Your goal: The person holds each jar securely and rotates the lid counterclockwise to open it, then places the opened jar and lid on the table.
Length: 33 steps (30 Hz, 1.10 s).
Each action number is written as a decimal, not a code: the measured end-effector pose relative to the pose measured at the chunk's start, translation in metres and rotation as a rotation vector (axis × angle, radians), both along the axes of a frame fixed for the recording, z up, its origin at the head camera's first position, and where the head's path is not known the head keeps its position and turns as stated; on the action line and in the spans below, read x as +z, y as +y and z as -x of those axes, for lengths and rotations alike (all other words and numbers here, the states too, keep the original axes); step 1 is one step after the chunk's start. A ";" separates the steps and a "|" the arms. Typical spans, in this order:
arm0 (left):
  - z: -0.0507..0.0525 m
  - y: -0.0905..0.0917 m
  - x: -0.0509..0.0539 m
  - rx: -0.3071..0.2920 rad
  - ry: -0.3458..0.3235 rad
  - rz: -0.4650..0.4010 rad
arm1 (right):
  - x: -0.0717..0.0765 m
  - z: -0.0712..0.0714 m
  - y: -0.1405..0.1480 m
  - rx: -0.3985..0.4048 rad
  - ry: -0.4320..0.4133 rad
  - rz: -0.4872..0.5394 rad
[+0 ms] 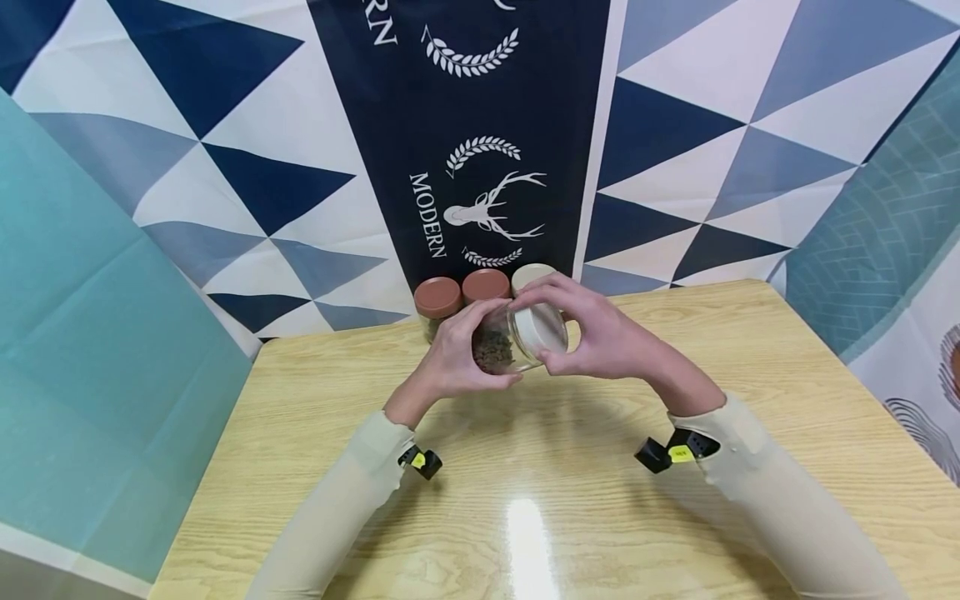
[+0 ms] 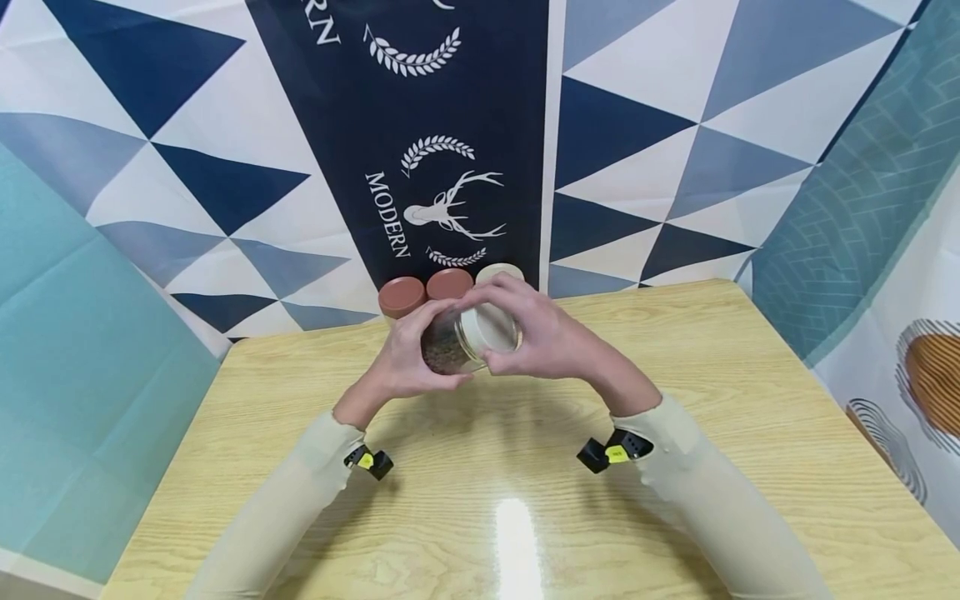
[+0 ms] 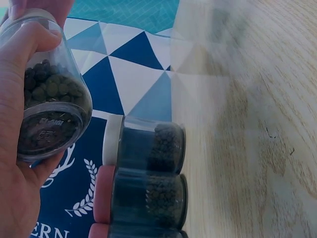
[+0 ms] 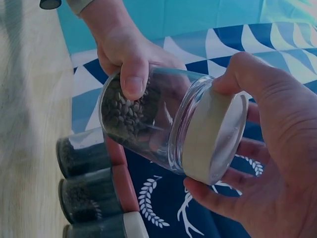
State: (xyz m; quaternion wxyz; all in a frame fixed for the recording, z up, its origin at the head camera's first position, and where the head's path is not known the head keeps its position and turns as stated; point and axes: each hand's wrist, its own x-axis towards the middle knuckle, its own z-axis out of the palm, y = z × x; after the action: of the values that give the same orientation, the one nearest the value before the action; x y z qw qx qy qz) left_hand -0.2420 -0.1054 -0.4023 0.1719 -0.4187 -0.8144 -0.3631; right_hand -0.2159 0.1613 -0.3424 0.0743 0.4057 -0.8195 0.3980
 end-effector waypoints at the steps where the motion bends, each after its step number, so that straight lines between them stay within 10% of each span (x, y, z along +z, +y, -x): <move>1: 0.000 0.000 0.000 0.000 -0.001 0.000 | 0.000 0.000 0.000 0.016 0.021 0.001; 11: 0.000 -0.001 -0.002 -0.002 0.012 -0.004 | -0.002 0.002 0.001 0.051 0.054 0.001; 21: 0.001 -0.001 -0.003 -0.009 0.015 -0.017 | 0.005 0.001 0.002 -0.166 -0.216 -0.024; 33: 0.000 -0.001 -0.003 -0.001 -0.021 0.005 | 0.007 -0.003 -0.005 -0.216 -0.212 -0.052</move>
State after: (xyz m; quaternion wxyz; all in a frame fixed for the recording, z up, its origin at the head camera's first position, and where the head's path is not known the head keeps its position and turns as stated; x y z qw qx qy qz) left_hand -0.2416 -0.1067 -0.4055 0.1621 -0.4156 -0.8169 -0.3655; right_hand -0.2127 0.1566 -0.3350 0.0193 0.2727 -0.8717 0.4067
